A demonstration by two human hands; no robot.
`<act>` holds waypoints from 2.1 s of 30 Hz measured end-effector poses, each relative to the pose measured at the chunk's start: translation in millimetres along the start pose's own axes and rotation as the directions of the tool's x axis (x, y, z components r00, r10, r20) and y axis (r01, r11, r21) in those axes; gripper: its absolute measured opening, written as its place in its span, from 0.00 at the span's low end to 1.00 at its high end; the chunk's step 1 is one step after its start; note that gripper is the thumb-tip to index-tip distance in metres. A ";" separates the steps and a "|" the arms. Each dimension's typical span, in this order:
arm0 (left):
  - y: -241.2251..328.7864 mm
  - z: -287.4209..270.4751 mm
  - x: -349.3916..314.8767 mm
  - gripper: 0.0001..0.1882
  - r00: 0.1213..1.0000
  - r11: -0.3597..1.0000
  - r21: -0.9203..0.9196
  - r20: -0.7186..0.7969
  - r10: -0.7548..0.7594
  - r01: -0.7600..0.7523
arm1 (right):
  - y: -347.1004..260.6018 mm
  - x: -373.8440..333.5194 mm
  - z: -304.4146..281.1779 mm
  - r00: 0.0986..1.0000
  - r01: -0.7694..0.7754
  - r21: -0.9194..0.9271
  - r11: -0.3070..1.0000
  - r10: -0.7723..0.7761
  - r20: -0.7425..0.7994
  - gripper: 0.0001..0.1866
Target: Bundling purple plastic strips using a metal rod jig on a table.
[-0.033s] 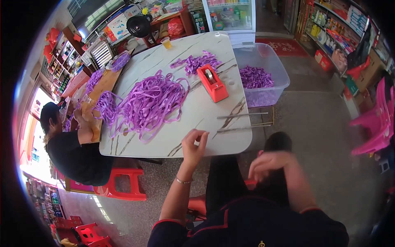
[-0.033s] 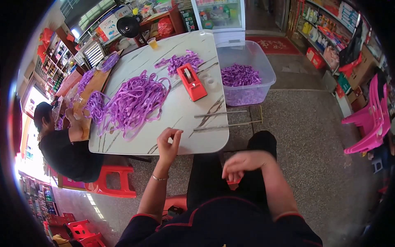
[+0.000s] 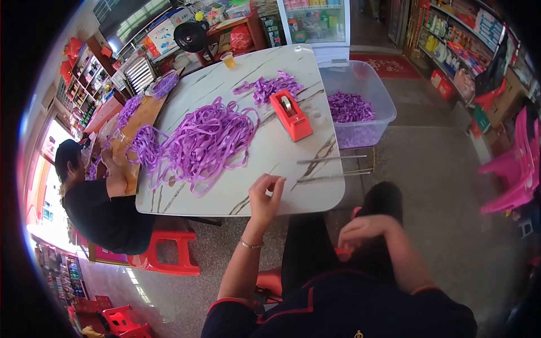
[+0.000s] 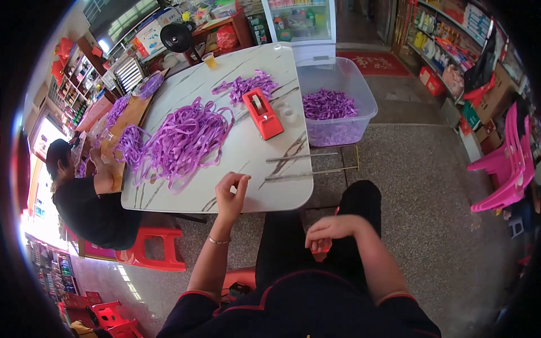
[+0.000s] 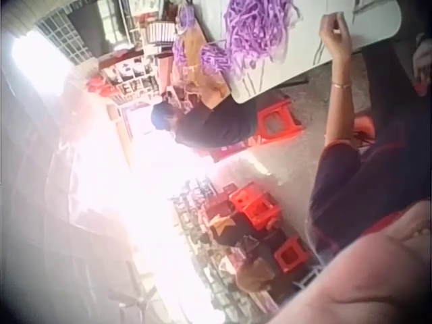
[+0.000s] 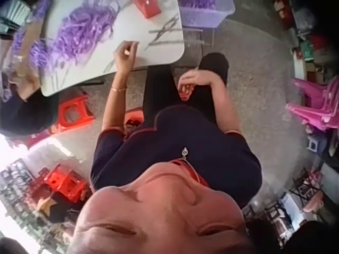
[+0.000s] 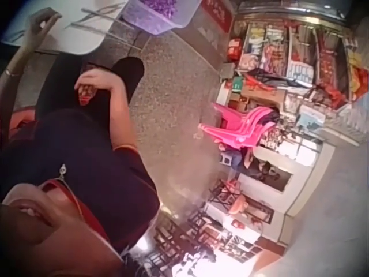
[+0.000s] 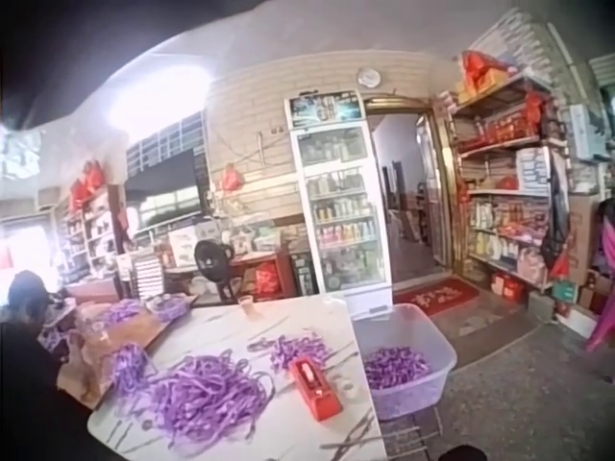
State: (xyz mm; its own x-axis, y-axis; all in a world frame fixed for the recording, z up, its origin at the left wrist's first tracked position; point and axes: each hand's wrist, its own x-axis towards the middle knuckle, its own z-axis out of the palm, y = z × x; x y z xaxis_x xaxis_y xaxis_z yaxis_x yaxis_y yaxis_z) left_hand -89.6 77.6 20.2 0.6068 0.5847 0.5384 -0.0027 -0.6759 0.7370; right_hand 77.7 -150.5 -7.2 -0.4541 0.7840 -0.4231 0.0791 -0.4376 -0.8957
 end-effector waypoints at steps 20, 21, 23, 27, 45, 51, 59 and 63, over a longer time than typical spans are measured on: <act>-30.2 11.2 -0.6 0.08 0.948 0.951 -0.074 0.139 -0.287 0.299 | 248.1 182.0 -19.1 0.815 -0.577 -0.722 0.381 0.203 -0.543 0.17; -26.7 13.6 3.1 0.08 0.950 0.955 -0.075 0.147 -0.274 0.287 | 263.8 184.9 -19.6 0.830 -0.532 -0.720 0.446 0.105 -0.548 0.18; -22.6 16.7 6.6 0.08 0.952 0.958 -0.076 0.158 -0.262 0.276 | 309.4 202.2 -16.6 0.832 -0.479 -0.716 0.508 0.005 -0.554 0.19; -18.1 22.4 12.4 0.08 0.948 0.952 -0.105 0.175 -0.267 0.288 | 342.4 219.7 -13.2 0.565 -0.203 -0.327 0.923 -0.162 -0.809 0.18; -34.7 7.8 -3.9 0.08 0.930 0.931 -0.119 0.172 -0.324 0.346 | 284.7 194.9 -2.7 0.715 -0.519 -0.380 0.765 0.145 -0.684 0.16; -24.8 16.7 8.1 0.08 0.927 0.931 -0.130 0.212 -0.309 0.340 | 323.3 195.2 -13.9 0.761 -0.507 -0.648 0.568 -0.058 -0.647 0.16; -30.1 14.0 2.7 0.08 0.930 0.934 -0.108 0.184 -0.318 0.341 | 312.9 191.5 -9.7 0.855 -0.475 -0.715 0.513 0.077 -0.513 0.18; -26.2 18.4 8.3 0.07 0.934 0.944 -0.096 0.204 -0.293 0.316 | 361.7 212.5 -10.2 0.727 -0.523 -0.620 0.585 -0.074 -0.683 0.17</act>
State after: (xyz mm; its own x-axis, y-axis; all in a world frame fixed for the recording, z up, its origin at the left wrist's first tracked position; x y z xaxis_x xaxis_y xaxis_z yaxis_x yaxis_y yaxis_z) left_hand -69.9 91.9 -2.1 0.7298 0.6525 0.2042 0.1134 -0.4100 0.9050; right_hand 18.9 -137.6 -422.5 0.2704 0.9029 -0.3343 0.8341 -0.3931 -0.3871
